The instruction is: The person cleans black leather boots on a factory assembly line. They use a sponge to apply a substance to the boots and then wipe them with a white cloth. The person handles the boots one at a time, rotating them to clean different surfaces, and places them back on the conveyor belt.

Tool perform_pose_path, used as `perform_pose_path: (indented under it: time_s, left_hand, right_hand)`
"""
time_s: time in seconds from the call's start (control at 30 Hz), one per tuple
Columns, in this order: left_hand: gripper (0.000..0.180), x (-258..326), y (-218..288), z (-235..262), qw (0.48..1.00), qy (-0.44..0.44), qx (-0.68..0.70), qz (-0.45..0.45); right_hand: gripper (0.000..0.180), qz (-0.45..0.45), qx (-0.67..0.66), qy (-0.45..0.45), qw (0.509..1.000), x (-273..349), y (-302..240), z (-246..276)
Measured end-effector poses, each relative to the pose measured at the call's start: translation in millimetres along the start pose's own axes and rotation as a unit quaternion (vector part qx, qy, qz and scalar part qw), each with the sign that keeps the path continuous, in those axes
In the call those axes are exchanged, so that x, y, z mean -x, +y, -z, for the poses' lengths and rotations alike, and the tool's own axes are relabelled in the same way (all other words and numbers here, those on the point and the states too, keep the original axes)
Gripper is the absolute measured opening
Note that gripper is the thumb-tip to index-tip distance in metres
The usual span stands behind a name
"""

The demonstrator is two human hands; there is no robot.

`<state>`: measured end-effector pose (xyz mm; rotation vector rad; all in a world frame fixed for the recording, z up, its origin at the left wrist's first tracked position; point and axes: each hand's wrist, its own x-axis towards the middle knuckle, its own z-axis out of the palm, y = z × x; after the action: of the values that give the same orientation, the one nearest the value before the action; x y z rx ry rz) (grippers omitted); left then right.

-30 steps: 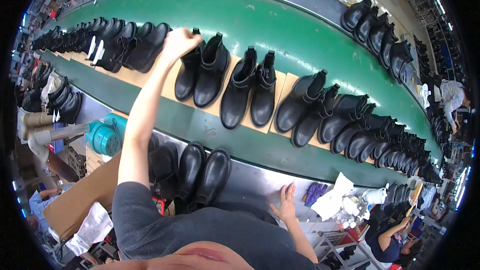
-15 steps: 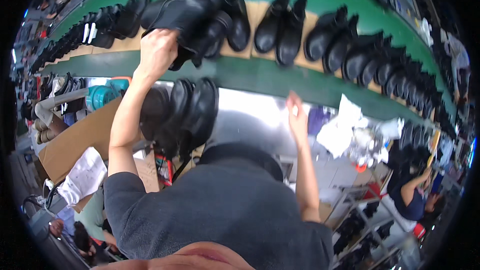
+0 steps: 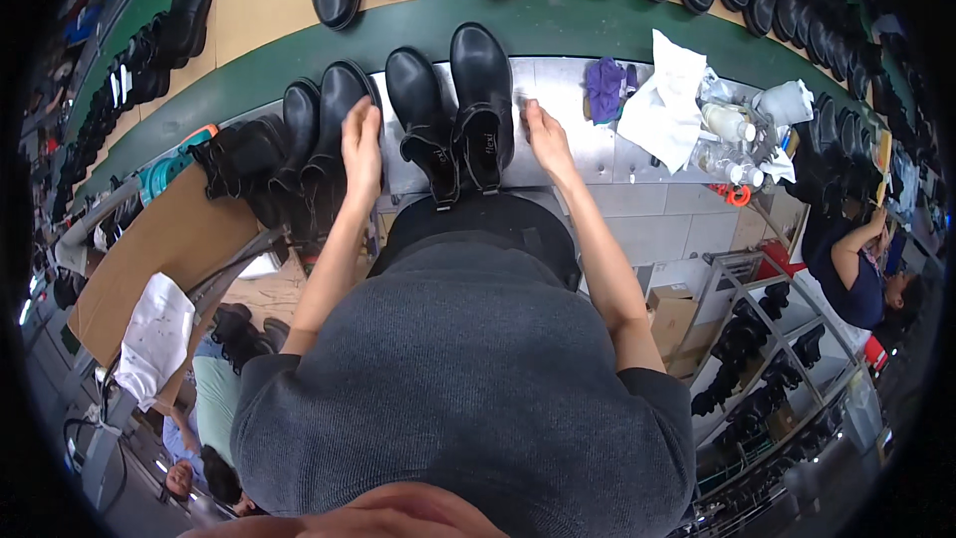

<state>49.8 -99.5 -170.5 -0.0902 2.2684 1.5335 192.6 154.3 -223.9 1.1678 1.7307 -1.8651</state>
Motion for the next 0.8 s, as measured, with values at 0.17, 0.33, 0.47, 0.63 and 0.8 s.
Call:
perform_pose_path:
  time_s: [0.17,0.33,0.47,0.63,0.8]
  left_hand:
    - [0.109,-13,-25,-11,0.916,-0.113,0.207,0.324]
    - [0.102,5,61,13,0.916,-0.207,0.295,0.175]
    - [0.097,18,109,16,0.922,-0.236,0.283,0.116]
    - [0.085,11,94,15,0.933,-0.233,0.262,0.085]
    - [0.072,-16,42,-20,0.845,-0.279,0.387,0.243]
  right_hand:
    - [0.078,0.08,0.068,0.065,0.992,-23,-18,-29]
    - [0.065,-0.065,-0.272,-0.177,0.944,-31,-16,0]
    - [0.058,-0.045,-0.437,-0.255,0.861,-14,-26,-11]
    - [0.055,0.021,-0.403,-0.171,0.899,6,-43,-9]
    - [0.073,0.202,-0.113,0.003,0.973,55,-85,-7]
